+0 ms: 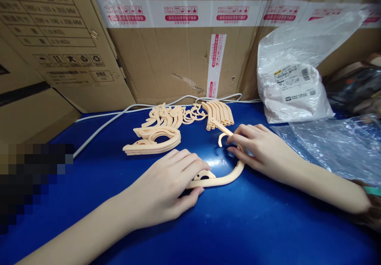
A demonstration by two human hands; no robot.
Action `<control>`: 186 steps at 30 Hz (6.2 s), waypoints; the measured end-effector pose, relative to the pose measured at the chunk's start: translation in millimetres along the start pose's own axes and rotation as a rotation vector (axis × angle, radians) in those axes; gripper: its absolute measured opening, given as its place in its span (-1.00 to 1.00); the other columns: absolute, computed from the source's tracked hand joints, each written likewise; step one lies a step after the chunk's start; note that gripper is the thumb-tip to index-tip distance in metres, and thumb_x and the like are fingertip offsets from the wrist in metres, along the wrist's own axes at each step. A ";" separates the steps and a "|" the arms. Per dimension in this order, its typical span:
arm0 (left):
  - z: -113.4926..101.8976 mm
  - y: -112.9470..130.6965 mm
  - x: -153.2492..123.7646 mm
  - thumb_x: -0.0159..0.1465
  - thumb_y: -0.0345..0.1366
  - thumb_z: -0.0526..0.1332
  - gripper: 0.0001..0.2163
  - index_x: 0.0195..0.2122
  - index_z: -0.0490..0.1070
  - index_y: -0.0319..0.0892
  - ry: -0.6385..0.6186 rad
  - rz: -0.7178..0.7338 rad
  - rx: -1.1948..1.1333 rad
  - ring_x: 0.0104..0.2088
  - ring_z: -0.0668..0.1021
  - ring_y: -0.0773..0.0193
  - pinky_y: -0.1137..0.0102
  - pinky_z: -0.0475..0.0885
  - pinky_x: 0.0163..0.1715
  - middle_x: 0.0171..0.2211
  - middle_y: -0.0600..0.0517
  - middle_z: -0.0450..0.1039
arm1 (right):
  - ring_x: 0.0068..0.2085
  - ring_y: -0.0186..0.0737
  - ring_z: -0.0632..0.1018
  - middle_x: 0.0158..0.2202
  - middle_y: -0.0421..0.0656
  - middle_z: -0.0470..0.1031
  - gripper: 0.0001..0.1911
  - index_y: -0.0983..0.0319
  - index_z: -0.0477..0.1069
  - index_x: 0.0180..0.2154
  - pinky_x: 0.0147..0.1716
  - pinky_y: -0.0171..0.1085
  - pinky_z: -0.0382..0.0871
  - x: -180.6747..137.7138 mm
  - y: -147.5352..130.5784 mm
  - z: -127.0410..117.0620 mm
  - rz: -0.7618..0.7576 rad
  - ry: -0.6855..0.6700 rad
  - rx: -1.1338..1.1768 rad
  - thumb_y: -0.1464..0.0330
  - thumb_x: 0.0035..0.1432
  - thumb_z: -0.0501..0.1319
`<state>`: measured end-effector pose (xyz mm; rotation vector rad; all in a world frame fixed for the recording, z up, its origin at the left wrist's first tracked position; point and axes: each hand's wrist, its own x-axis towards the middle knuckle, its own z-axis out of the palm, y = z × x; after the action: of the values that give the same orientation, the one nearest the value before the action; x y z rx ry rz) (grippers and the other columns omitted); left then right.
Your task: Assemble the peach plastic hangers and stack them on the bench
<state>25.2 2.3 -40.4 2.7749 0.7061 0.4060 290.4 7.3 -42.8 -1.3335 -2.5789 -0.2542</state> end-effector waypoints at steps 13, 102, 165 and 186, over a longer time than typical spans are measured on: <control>8.4 -9.5 1.1 0.33 -0.51 0.01 -0.86 -0.25 0.31 -0.21 0.142 -0.007 0.309 -0.29 0.43 0.17 0.26 0.33 -0.25 -0.32 0.01 0.38 | -0.27 -0.17 0.42 -0.22 -0.09 0.40 -0.72 0.18 0.42 -0.07 -0.23 -0.19 0.20 -0.2 -7.9 -3.2 -0.238 -0.099 0.130 0.29 0.36 -0.01; 5.0 8.5 -0.5 0.37 -0.30 0.07 -0.83 -0.05 0.36 -0.12 0.008 -0.011 -0.177 0.26 0.23 0.11 0.08 0.13 0.27 0.13 -0.06 0.35 | -0.32 -0.22 0.50 -0.29 -0.10 0.55 -0.77 0.26 0.49 -0.21 -0.39 -0.30 0.20 136.8 -13.8 -7.8 0.010 -0.057 0.153 0.28 0.24 0.12; 1.0 5.8 -0.5 0.41 -0.28 -0.03 -0.77 0.02 0.30 -0.15 -0.070 -0.074 -0.123 0.31 0.11 0.22 0.26 0.07 0.29 0.19 -0.02 0.26 | -0.50 -0.38 0.19 -0.54 -0.34 0.15 -0.65 0.18 0.15 -0.43 -0.53 -0.36 0.03 -2.1 -19.3 -18.0 0.238 -0.160 0.824 0.12 0.18 0.22; -1.4 6.4 1.4 0.41 -0.31 -0.04 -0.82 -0.08 0.32 -0.15 -0.030 -0.070 -0.157 0.27 0.19 0.14 0.20 0.15 0.25 0.16 -0.05 0.29 | -0.35 -0.18 0.54 -0.32 -0.12 0.50 -0.68 0.20 0.30 -0.15 -0.38 -0.29 0.28 -3.6 -15.7 -9.1 0.074 -0.140 0.427 0.22 0.40 -0.15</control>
<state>28.6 -2.2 -36.9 2.5957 0.7291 0.3875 280.6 -6.8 -35.9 -1.3141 -2.4895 0.3944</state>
